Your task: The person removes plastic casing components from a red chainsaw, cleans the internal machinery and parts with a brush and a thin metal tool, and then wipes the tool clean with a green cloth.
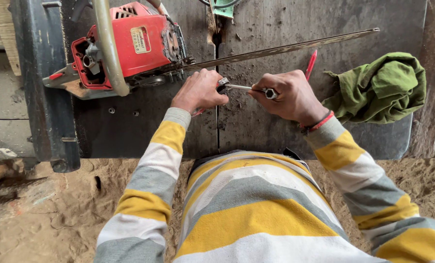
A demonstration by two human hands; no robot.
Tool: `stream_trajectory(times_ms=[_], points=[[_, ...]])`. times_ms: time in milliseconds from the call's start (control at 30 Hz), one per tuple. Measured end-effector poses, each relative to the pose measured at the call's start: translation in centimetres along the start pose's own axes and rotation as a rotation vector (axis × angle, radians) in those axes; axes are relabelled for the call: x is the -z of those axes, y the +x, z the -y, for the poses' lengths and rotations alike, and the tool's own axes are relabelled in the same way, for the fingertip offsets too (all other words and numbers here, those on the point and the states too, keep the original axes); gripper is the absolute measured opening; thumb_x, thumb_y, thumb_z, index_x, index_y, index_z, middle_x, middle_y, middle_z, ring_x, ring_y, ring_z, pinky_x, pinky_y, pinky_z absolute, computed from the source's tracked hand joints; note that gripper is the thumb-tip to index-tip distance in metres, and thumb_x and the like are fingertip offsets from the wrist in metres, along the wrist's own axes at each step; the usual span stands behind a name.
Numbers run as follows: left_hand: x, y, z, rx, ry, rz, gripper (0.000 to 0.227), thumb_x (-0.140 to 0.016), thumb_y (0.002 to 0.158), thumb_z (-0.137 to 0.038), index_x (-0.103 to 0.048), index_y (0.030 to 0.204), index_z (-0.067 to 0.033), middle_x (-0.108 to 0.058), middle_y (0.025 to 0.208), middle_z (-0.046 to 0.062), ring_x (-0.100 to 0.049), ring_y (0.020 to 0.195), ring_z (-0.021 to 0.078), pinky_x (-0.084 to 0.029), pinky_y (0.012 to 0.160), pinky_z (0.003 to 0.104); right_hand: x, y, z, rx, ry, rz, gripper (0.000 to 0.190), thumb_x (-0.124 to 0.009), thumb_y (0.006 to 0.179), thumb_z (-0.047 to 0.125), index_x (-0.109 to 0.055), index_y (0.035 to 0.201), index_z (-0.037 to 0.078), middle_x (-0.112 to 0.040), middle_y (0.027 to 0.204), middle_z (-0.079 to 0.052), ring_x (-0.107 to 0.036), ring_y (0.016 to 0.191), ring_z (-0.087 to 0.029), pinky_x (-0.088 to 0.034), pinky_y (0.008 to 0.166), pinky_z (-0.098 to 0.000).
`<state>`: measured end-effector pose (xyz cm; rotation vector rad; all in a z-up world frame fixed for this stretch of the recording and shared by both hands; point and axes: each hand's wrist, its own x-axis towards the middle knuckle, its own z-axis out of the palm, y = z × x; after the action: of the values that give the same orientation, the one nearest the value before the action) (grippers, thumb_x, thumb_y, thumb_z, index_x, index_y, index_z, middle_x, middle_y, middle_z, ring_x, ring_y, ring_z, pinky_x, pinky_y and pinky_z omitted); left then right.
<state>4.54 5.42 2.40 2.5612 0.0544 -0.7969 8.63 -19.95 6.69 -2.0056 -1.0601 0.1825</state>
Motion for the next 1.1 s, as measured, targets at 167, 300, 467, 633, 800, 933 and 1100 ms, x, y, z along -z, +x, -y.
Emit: stream_trajectory(times_ms=[167, 300, 467, 633, 800, 933, 1100], points=[[0.3, -0.1, 0.4, -0.044, -0.032, -0.042, 0.041, -0.077, 0.067, -0.034, -0.076, 0.098, -0.0080, -0.074, 0.100, 0.019, -0.070, 0.096, 0.0389, -0.056, 0.087, 0.048, -0.5, 0.3, -1.0, -0.012, 0.122, 0.016, 0.015, -0.083, 0.091, 0.015, -0.072, 0.089, 0.005, -0.072, 0.074, -0.009, -0.071, 0.062, -0.018, -0.052, 0.054, -0.0301], [0.3, -0.3, 0.7, -0.024, -0.062, -0.035, 0.047, -0.080, 0.066, -0.037, -0.075, 0.103, -0.0084, -0.074, 0.099, 0.018, -0.072, 0.093, 0.0351, -0.057, 0.087, 0.045, -1.1, 0.7, -2.1, -0.092, 0.202, 0.019, 0.016, -0.085, 0.090, 0.015, -0.073, 0.088, 0.004, -0.073, 0.074, -0.009, -0.071, 0.060, -0.014, -0.052, 0.052, -0.0282], [0.6, -0.9, 1.8, -0.020, -0.146, 0.031, 0.038, -0.077, 0.072, -0.036, -0.076, 0.095, -0.0066, -0.075, 0.092, 0.018, -0.074, 0.089, 0.0318, -0.058, 0.086, 0.043, -3.0, 0.5, -2.9, -0.116, 0.268, -0.006, 0.018, -0.087, 0.089, 0.014, -0.073, 0.086, 0.003, -0.074, 0.074, -0.009, -0.071, 0.062, -0.012, -0.052, 0.053, -0.0269], [-0.3, -0.9, 3.8, -0.070, -0.218, 0.021, 0.041, -0.080, 0.070, -0.035, -0.072, 0.090, -0.0006, -0.074, 0.086, 0.019, -0.072, 0.083, 0.0328, -0.057, 0.078, 0.043, -6.0, -0.8, -4.1, -0.140, 0.318, -0.081, 0.021, -0.087, 0.090, 0.013, -0.070, 0.087, 0.002, -0.075, 0.078, -0.009, -0.069, 0.065, -0.010, -0.053, 0.057, -0.0269], [-1.8, -0.1, 5.6, -0.100, -0.422, -0.015, 0.038, -0.076, 0.069, -0.032, -0.075, 0.095, -0.0044, -0.074, 0.077, 0.014, -0.070, 0.070, 0.0264, -0.057, 0.071, 0.039, -11.6, -3.2, -2.0, -0.334, 0.494, -0.302, 0.014, -0.080, 0.095, 0.012, -0.070, 0.096, 0.002, -0.078, 0.092, -0.008, -0.073, 0.084, -0.007, -0.060, 0.073, -0.0244], [-3.2, -0.5, 6.5, -0.179, -0.396, -0.109, 0.036, -0.080, 0.070, -0.029, -0.070, 0.087, 0.0013, -0.070, 0.072, 0.015, -0.065, 0.067, 0.0236, -0.055, 0.069, 0.039, -10.9, -3.5, -2.3, -0.373, 0.586, -0.205, 0.013, -0.074, 0.097, 0.009, -0.076, 0.106, 0.000, -0.079, 0.096, -0.007, -0.073, 0.088, -0.008, -0.059, 0.080, -0.0252], [-1.9, -0.3, 6.1, -0.266, -0.448, 0.042, 0.041, -0.074, 0.068, -0.027, -0.078, 0.106, -0.0108, -0.072, 0.075, 0.011, -0.067, 0.065, 0.0187, -0.056, 0.069, 0.036, -6.3, -0.9, -5.3, -0.408, 0.514, 0.088, 0.018, -0.081, 0.092, 0.012, -0.077, 0.105, 0.001, -0.078, 0.091, -0.006, -0.072, 0.083, -0.009, -0.059, 0.073, -0.0259]])
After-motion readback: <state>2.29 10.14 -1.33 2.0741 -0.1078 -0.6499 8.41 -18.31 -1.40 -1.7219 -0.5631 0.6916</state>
